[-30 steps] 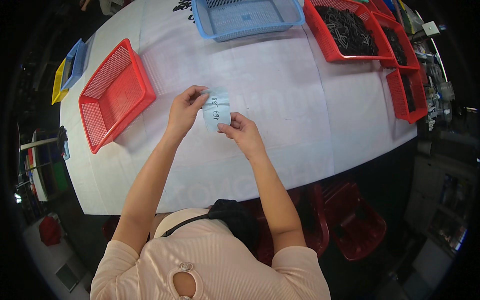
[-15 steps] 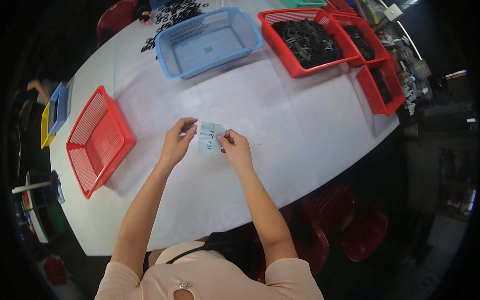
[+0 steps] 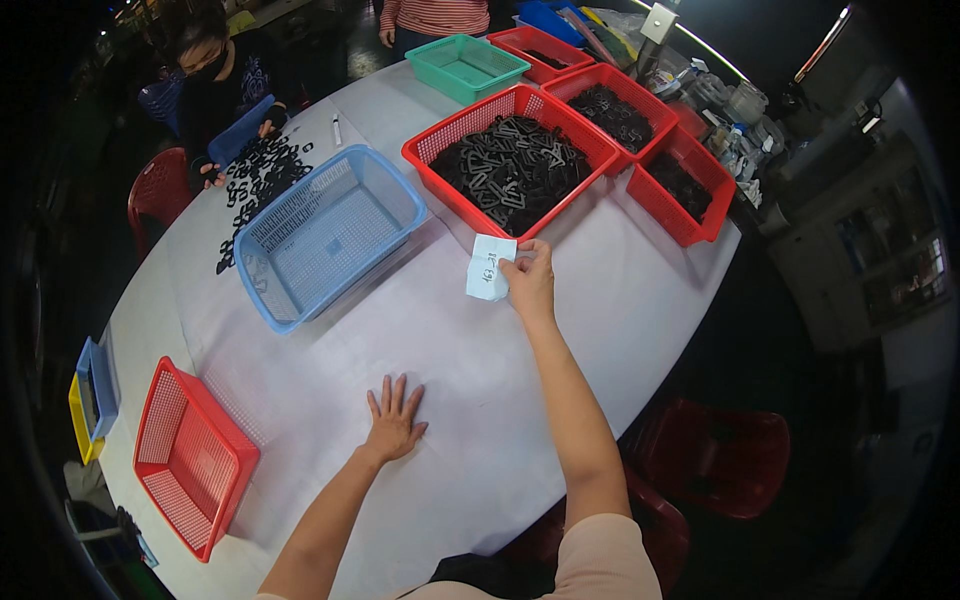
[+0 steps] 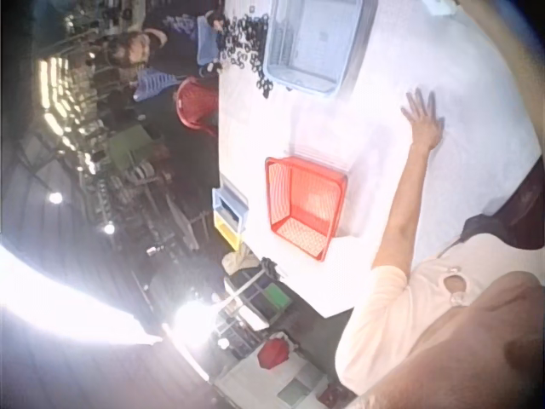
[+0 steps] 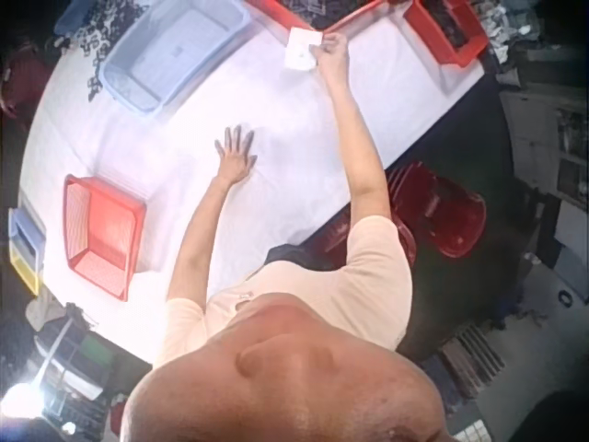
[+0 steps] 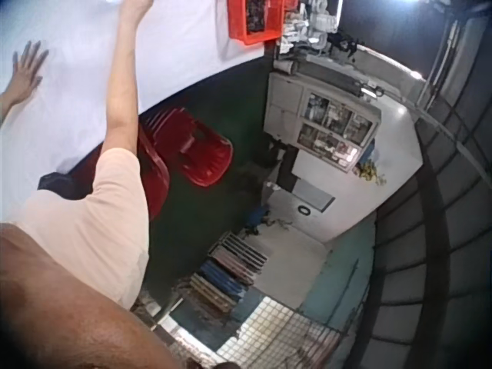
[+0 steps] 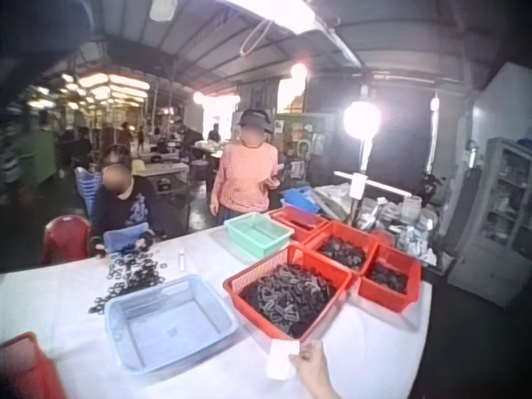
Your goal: The person clears a white workspace by moving baskets, pours a collection of small black plastic parts onto the table from a blue basket, and then sorts the parts by hand into the same blue basket.
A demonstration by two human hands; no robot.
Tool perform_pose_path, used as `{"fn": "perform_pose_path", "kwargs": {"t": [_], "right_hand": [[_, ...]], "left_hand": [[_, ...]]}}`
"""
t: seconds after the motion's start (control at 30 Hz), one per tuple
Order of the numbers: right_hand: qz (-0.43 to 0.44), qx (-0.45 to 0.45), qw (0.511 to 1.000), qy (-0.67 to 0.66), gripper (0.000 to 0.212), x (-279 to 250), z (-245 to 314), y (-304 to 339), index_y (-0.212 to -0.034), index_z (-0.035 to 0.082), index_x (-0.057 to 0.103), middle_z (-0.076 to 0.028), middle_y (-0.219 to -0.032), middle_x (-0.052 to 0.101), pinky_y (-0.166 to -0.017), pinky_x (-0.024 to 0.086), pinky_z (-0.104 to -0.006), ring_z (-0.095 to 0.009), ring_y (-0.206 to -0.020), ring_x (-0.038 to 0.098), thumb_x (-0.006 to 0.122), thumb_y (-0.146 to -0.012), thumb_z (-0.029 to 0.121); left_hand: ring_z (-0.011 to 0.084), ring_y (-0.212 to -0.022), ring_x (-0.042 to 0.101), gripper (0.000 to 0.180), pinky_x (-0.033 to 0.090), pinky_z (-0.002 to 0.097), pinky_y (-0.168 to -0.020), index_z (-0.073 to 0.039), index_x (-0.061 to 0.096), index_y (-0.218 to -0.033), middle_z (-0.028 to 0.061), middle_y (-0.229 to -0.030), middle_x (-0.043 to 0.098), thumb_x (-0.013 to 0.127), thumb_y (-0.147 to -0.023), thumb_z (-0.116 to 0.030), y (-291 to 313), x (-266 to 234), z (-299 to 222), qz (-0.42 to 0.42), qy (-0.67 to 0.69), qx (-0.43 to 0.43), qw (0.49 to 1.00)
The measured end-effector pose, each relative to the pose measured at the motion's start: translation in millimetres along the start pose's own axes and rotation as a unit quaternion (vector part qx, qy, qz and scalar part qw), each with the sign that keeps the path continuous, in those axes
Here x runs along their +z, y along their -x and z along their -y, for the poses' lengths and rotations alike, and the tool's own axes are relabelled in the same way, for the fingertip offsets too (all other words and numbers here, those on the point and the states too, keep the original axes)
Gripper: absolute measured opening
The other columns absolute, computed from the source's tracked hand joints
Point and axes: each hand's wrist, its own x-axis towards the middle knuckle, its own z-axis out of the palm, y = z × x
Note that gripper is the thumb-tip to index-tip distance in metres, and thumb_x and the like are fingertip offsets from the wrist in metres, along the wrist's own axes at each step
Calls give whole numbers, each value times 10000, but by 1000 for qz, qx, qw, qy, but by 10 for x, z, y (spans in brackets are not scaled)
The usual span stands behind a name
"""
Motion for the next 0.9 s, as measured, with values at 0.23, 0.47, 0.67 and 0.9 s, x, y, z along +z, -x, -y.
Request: {"fn": "perform_pose_path", "kwargs": {"t": [0.23, 0.47, 0.67, 0.9], "right_hand": [[-81, -73, 990, 87, 107, -74, -533, -840, -870, 45, 650, -34, -671, 565, -608, 447, -289, -133, -639, 534, 658, -774, 90], [-120, -82, 984, 102, 300, -227, -280, -1647, -1036, 32, 661, -59, -734, 583, -509, 501, -267, -141, -570, 581, 656, -736, 24], [-53, -52, 992, 102, 404, -52, -373, -1975, -1084, 52, 651, -56, -773, 581, -527, 517, -268, -145, -605, 596, 681, -686, -14], [23, -59, 992, 106, 461, 434, -468, -2088, -1126, 70, 637, -87, -818, 620, -538, 521, -278, -159, -653, 624, 680, -677, -31]], "left_hand": [[405, -1398, -111, 641, -40, 652, -1053, -193, 164, -1484, 161, -1541, -38, 401, -934, -424, -5, 66, 32, 16, 29, 26, 999], [408, -1392, -139, 655, -54, 657, -1046, -196, 131, -1488, 171, -1536, -69, 393, -939, -440, -17, 48, 43, 44, 38, 22, 998], [417, -1382, -169, 677, -75, 664, -1034, -187, 109, -1489, 195, -1526, -99, 383, -938, -469, -27, 50, 70, 70, 40, 21, 996], [430, -1377, -169, 677, -63, 681, -1024, -183, 123, -1487, 209, -1523, -85, 398, -936, -467, -33, 49, 62, 75, 37, 25, 996]]}}
